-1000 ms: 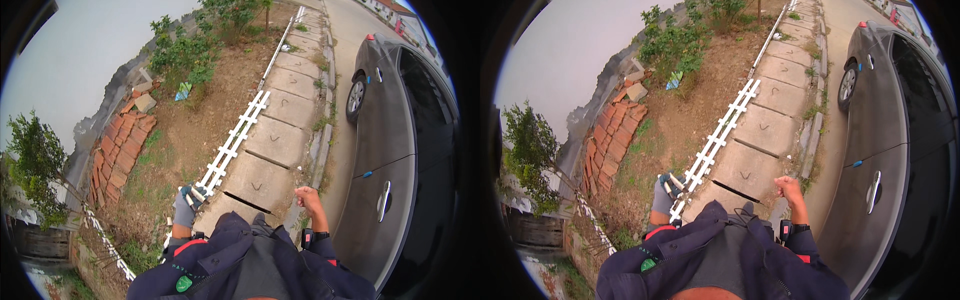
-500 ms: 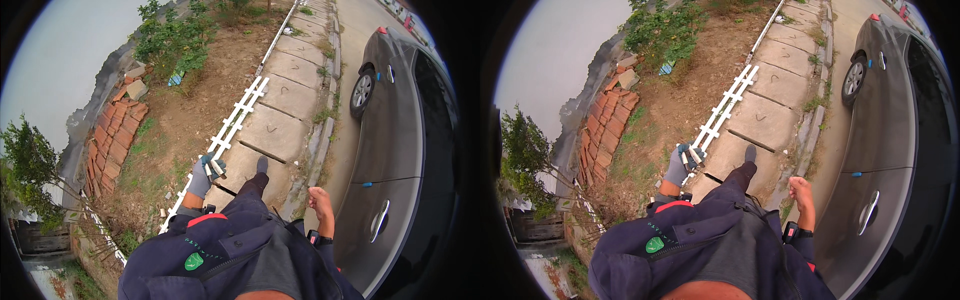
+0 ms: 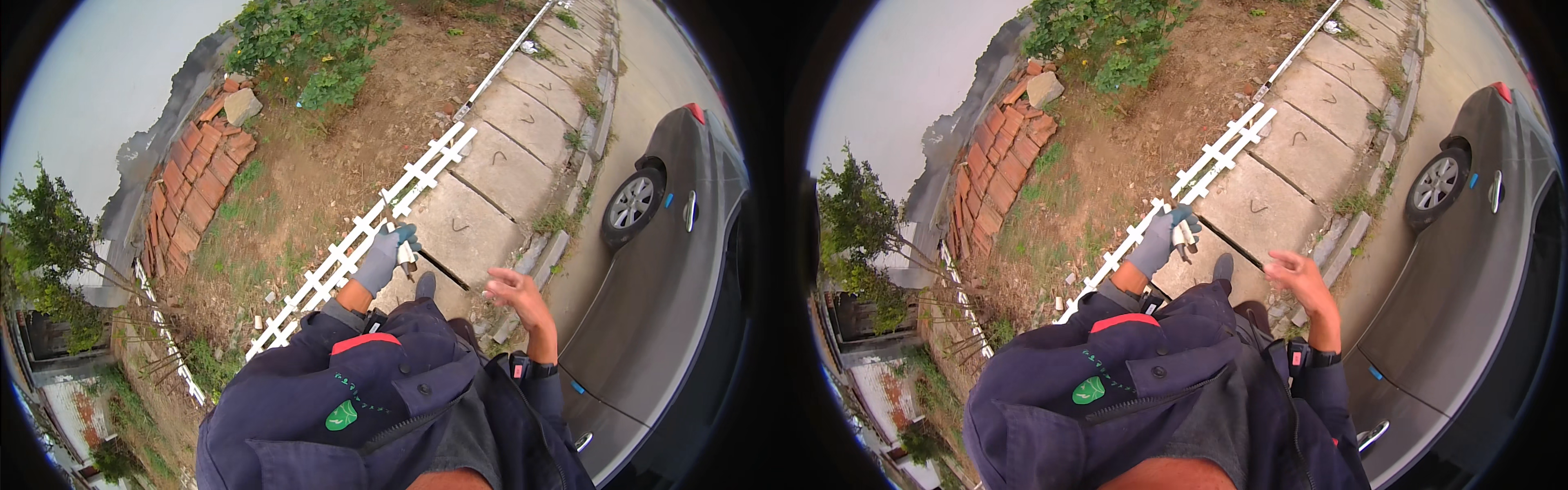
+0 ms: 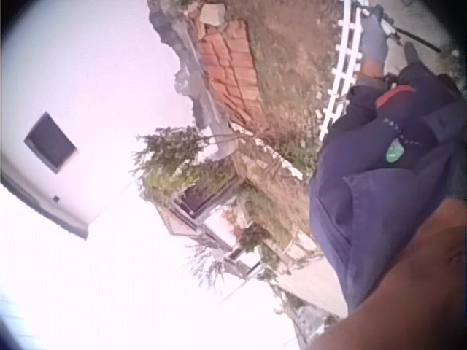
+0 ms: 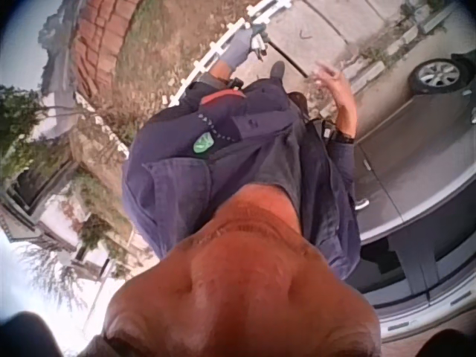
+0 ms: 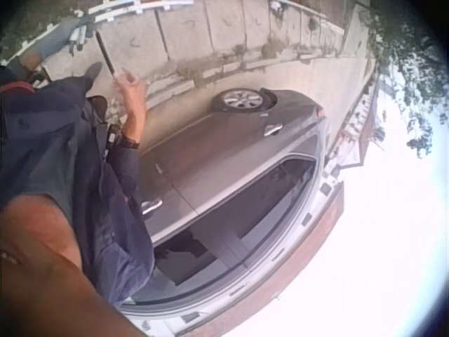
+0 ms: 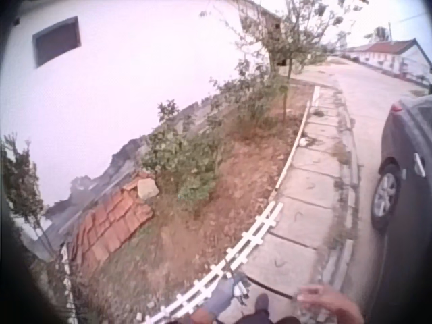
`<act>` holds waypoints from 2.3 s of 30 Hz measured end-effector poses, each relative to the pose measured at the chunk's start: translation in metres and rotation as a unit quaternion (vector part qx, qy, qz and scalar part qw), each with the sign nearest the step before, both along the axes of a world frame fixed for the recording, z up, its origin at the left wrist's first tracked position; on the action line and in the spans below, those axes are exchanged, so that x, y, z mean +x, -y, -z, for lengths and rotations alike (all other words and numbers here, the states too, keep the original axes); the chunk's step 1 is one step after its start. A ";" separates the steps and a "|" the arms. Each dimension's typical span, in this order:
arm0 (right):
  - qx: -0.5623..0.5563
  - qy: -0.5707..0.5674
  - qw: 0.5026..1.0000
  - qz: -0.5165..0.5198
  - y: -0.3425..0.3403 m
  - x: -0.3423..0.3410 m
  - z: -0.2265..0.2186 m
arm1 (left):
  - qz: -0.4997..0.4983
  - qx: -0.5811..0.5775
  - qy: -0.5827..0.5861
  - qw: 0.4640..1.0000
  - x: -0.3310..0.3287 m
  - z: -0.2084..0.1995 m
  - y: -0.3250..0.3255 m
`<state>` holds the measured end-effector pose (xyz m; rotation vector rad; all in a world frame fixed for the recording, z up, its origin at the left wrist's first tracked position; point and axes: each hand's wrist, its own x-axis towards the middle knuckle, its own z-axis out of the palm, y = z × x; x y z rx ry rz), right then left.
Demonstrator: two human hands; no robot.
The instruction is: The person uses pruning shears to cut small branches from a tree and a bush in a garden. They hold branches with one hand and cut with the other, then drop the cut pieces to the ground.
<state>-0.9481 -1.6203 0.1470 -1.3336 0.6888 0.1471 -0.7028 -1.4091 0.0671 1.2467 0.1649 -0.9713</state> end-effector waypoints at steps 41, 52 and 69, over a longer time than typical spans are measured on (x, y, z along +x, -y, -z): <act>0.313 -0.144 0.906 -0.244 0.270 0.314 0.064 | -0.054 0.195 0.070 0.977 0.045 -0.035 0.280; 0.300 -0.156 0.876 -0.345 0.223 0.355 0.068 | -0.146 0.138 0.011 0.980 0.057 -0.004 0.231; 0.257 -0.262 0.832 -0.416 0.100 0.495 0.131 | -0.208 0.151 -0.046 0.965 0.149 0.064 0.132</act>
